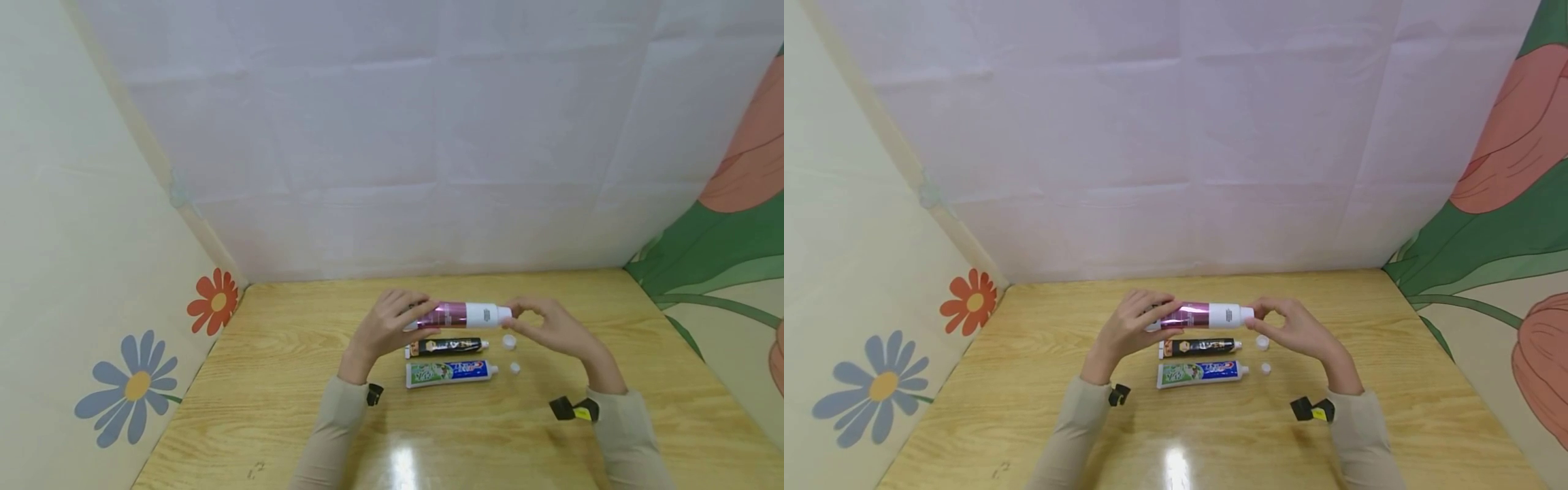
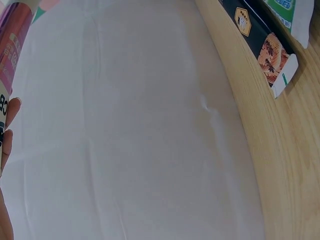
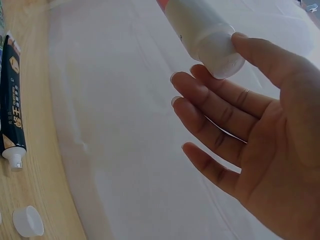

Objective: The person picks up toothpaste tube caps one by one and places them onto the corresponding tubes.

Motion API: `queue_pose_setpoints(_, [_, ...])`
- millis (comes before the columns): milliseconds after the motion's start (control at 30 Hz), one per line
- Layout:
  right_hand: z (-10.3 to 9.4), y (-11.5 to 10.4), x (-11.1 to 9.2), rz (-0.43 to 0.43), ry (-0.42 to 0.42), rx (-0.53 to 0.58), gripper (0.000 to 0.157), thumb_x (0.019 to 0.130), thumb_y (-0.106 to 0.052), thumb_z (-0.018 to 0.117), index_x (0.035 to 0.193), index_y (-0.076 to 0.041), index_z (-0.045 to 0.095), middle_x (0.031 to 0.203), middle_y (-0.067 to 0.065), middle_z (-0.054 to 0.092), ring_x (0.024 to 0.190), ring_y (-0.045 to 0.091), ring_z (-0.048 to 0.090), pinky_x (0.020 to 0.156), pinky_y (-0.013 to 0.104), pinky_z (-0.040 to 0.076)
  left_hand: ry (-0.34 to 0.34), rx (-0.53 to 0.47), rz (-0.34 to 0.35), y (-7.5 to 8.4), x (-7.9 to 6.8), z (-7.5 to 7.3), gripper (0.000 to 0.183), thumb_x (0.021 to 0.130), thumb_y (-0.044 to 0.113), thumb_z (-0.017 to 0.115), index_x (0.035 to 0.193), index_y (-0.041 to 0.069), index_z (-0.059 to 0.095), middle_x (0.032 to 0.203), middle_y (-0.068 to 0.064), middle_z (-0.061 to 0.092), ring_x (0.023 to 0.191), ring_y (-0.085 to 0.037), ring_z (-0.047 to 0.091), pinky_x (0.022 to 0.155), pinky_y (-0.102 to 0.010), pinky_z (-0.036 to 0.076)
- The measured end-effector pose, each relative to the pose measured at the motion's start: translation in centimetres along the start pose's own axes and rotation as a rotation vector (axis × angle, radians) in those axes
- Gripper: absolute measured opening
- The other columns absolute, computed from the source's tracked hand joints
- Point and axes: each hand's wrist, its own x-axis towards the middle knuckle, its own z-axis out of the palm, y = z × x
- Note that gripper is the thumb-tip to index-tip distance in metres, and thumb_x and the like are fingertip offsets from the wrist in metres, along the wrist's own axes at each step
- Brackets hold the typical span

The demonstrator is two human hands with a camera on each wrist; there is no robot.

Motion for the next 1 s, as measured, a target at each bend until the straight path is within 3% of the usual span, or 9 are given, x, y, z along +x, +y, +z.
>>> queue_pose_setpoints(467, [0.06, 0.11, 0.04, 0.036, -0.034, 0.013, 0.016, 0.094, -0.02, 0.055, 0.104, -0.015, 0.066, 0.088, -0.009, 0.067, 0.088, 0.012, 0.06, 0.084, 0.052, 0.046, 0.004, -0.003, 0.002, 0.06, 0.04, 0.04, 0.049, 0.072, 0.039, 0.077, 0.11, 0.01, 0.067, 0.096, -0.004, 0.065, 0.085, -0.015, 0.06, 0.077, -0.025, 0.05])
queue_pose_setpoints(733, [0.04, 0.16, 0.05, 0.016, -0.046, 0.024, 0.019, 0.097, -0.015, 0.049, 0.102, -0.012, 0.067, 0.087, -0.007, 0.068, 0.084, 0.012, 0.062, 0.081, 0.044, 0.049, -0.007, 0.011, -0.004, 0.14, 0.06, -0.08, 0.048, 0.071, 0.04, 0.078, 0.107, 0.009, 0.069, 0.097, -0.004, 0.066, 0.085, -0.015, 0.06, 0.076, -0.025, 0.05])
queue_pose_setpoints(1000, [0.08, 0.17, 0.12, 0.003, -0.046, 0.029, 0.023, 0.098, -0.013, 0.046, 0.093, -0.017, 0.068, 0.085, -0.009, 0.067, 0.085, 0.011, 0.061, 0.081, 0.041, 0.047, -0.007, 0.012, -0.002, 0.14, 0.06, -0.04, 0.048, 0.071, 0.039, 0.078, 0.107, 0.009, 0.069, 0.097, -0.004, 0.065, 0.085, -0.015, 0.06, 0.076, -0.026, 0.05])
